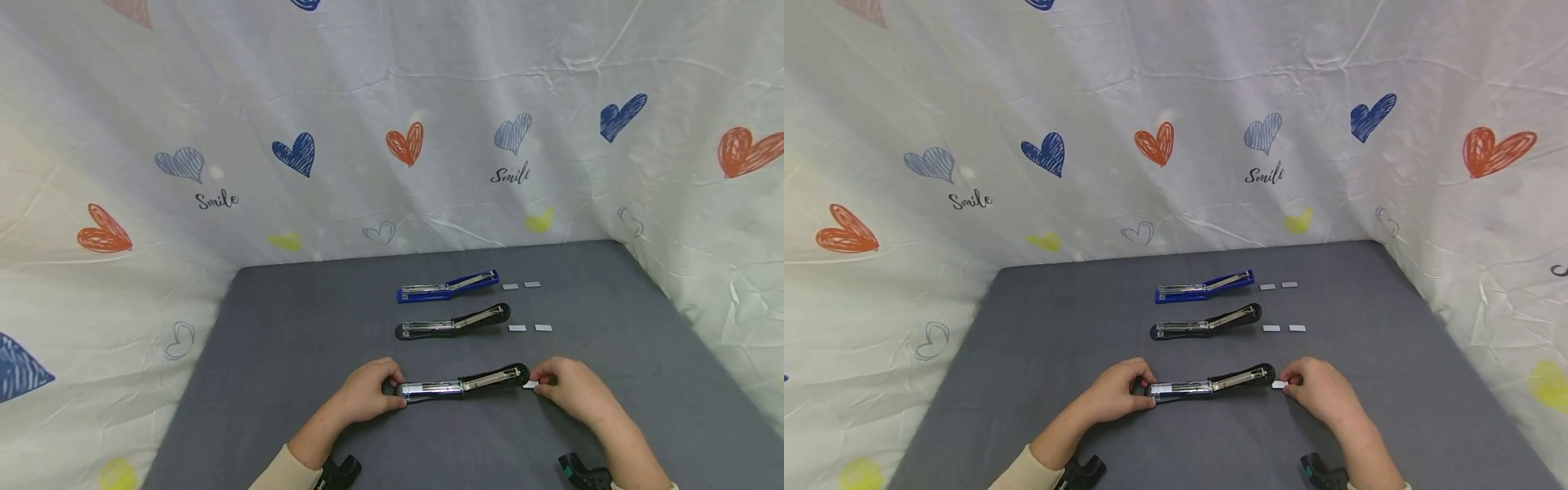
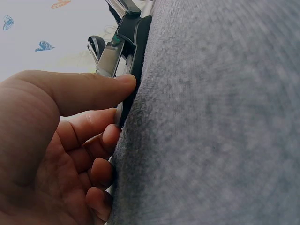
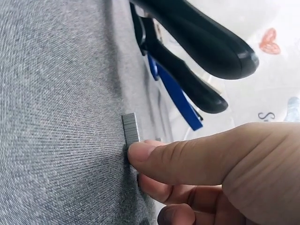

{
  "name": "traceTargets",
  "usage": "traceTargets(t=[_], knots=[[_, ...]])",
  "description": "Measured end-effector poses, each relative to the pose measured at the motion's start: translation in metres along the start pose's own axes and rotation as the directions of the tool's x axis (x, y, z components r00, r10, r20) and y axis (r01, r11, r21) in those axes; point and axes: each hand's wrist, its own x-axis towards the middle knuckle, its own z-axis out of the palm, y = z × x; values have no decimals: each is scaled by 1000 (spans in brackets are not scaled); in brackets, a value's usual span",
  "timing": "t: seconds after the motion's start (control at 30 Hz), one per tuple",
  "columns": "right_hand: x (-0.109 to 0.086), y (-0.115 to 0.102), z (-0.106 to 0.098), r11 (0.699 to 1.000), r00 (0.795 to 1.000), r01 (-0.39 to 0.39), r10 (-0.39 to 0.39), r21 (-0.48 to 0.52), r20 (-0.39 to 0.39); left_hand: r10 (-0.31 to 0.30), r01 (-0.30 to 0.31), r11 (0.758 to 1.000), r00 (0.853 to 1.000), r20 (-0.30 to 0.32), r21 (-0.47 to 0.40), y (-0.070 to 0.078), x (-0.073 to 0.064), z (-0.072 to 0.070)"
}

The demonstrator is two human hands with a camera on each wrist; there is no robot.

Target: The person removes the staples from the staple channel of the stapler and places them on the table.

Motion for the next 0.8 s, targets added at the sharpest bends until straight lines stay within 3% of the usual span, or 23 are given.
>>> traceTargets(t=[0.27,0.47,0.8], knots=[[1,-1,-2,1000,1000,3,-3,-1,7,-1,1,1000,1000,-2,-1,1,0,-2],[-1,-6,-15,998,998,56,-56,9,-20,3,-3,1000,1000,-10,-3,1,0,-1],[1,-35,-40,995,993,93,-91,21,-69,25,-24,1000,999,-25,7,0,-1,1]])
